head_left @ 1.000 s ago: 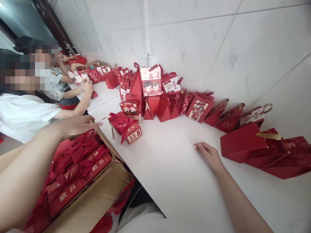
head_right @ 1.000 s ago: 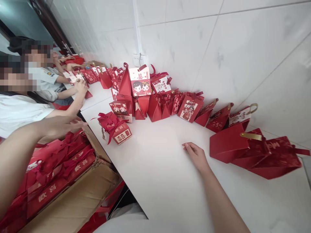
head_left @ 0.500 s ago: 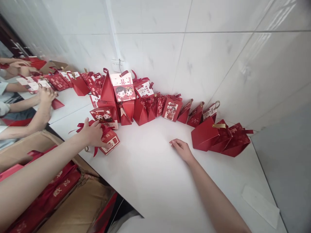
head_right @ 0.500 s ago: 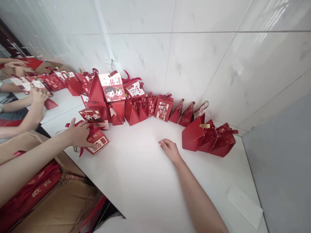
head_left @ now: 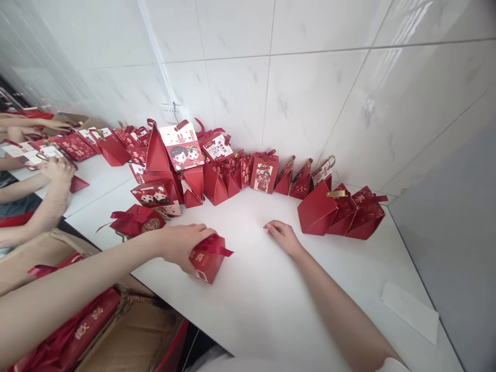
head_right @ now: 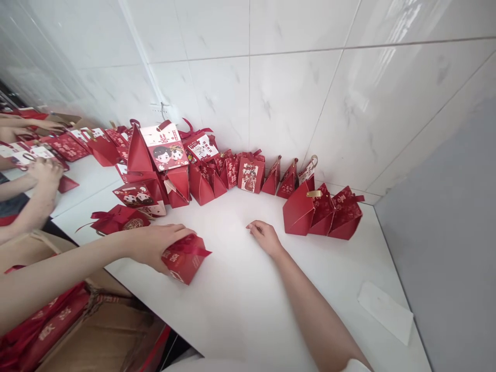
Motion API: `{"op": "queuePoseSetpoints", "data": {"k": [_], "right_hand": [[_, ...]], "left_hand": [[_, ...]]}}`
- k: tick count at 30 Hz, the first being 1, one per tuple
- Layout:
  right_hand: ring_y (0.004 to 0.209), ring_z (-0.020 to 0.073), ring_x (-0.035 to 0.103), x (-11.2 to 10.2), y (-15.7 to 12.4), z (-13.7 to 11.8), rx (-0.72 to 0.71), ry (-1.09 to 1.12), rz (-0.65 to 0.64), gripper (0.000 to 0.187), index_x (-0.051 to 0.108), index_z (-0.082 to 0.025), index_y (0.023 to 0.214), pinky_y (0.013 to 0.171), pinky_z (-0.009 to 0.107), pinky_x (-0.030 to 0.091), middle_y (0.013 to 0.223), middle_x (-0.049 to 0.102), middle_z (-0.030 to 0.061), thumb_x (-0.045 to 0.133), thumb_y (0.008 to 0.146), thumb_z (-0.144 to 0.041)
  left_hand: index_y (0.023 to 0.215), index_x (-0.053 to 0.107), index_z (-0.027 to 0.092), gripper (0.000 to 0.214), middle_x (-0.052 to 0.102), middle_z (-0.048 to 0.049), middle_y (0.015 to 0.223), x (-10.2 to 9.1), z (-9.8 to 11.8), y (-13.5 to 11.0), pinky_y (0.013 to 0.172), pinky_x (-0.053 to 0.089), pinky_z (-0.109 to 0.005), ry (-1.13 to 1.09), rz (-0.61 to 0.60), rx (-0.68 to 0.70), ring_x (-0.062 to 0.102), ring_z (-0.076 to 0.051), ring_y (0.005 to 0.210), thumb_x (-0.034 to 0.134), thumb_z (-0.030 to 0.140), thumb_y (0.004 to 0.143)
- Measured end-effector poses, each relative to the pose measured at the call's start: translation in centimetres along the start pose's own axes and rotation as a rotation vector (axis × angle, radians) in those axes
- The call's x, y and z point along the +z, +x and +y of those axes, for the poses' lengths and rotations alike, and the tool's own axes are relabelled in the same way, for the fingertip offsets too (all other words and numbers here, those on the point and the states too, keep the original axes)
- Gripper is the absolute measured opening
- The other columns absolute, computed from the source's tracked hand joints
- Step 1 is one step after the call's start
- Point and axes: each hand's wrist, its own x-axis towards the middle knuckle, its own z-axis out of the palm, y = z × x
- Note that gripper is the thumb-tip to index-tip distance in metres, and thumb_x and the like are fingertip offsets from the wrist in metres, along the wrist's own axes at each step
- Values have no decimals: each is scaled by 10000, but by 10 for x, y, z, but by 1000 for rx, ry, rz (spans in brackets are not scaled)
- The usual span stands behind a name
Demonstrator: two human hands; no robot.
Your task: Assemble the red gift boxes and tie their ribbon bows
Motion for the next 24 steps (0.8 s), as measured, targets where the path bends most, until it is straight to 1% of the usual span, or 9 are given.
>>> {"op": "queuePoseSetpoints", "data": {"k": [1,3,7,11,13,15,18,20,24], "right_hand": [[754,186,610,0,0,0,-1,1,0,402,717,-193,929,713,284,431,779,664,30,458,915,-500],[759,187,614,0,0,-1,-5,3,0,397,717,-193,926,718,284,435,777,667,30,458,915,-494],[772,187,619,-1,0,-2,-20,2,-3,376,715,-193,924,733,285,440,798,680,33,463,914,-471],[800,192,617,-3,1,-3,-36,0,-3,361,713,-196,912,759,295,442,854,695,41,469,912,-462],[792,194,614,-3,1,-3,-40,4,1,361,711,-194,902,754,298,443,843,692,41,473,911,-465],[772,193,613,-2,0,-3,-39,13,6,368,709,-191,899,743,301,446,809,682,37,473,914,-473],[792,196,628,-1,-1,-9,-41,43,30,384,699,-190,914,761,307,462,813,678,40,455,928,-487],[848,200,630,0,-1,-18,-55,63,73,386,685,-191,922,803,317,467,885,678,55,438,940,-487],[980,202,603,2,10,-48,-121,79,162,338,661,-213,931,916,333,444,1013,652,65,444,947,-472]], "left_hand": [[1282,569,280,859,671,-71,1094,-3,8,9,747,471,-285,24,-91,58,650,-273,943,802,509,488],[1396,463,265,990,654,-113,1171,-13,21,29,777,475,-315,64,-188,121,638,-313,1013,799,507,497],[1528,243,264,1304,654,-141,1229,-37,31,78,742,489,-336,55,-177,29,659,-339,981,850,448,389],[1443,433,212,1257,624,-166,1302,-43,18,117,785,499,-346,-135,-82,-107,647,-357,1057,885,357,278],[1391,497,220,1124,617,-150,1319,-34,8,121,815,501,-340,-282,4,-111,639,-340,1097,881,396,350],[1362,521,246,904,659,-117,1258,-17,2,114,826,505,-338,-436,158,-94,655,-302,1069,814,496,544],[1243,591,248,495,691,-81,1146,15,0,97,890,492,-351,-608,564,-116,650,-245,1050,560,540,843],[1142,625,240,364,678,-65,1148,36,0,89,975,453,-367,-681,756,-90,621,-227,1096,479,484,914],[1130,607,237,299,632,-69,1206,73,-10,90,1011,431,-390,-906,804,18,565,-238,1177,535,412,899]]}}
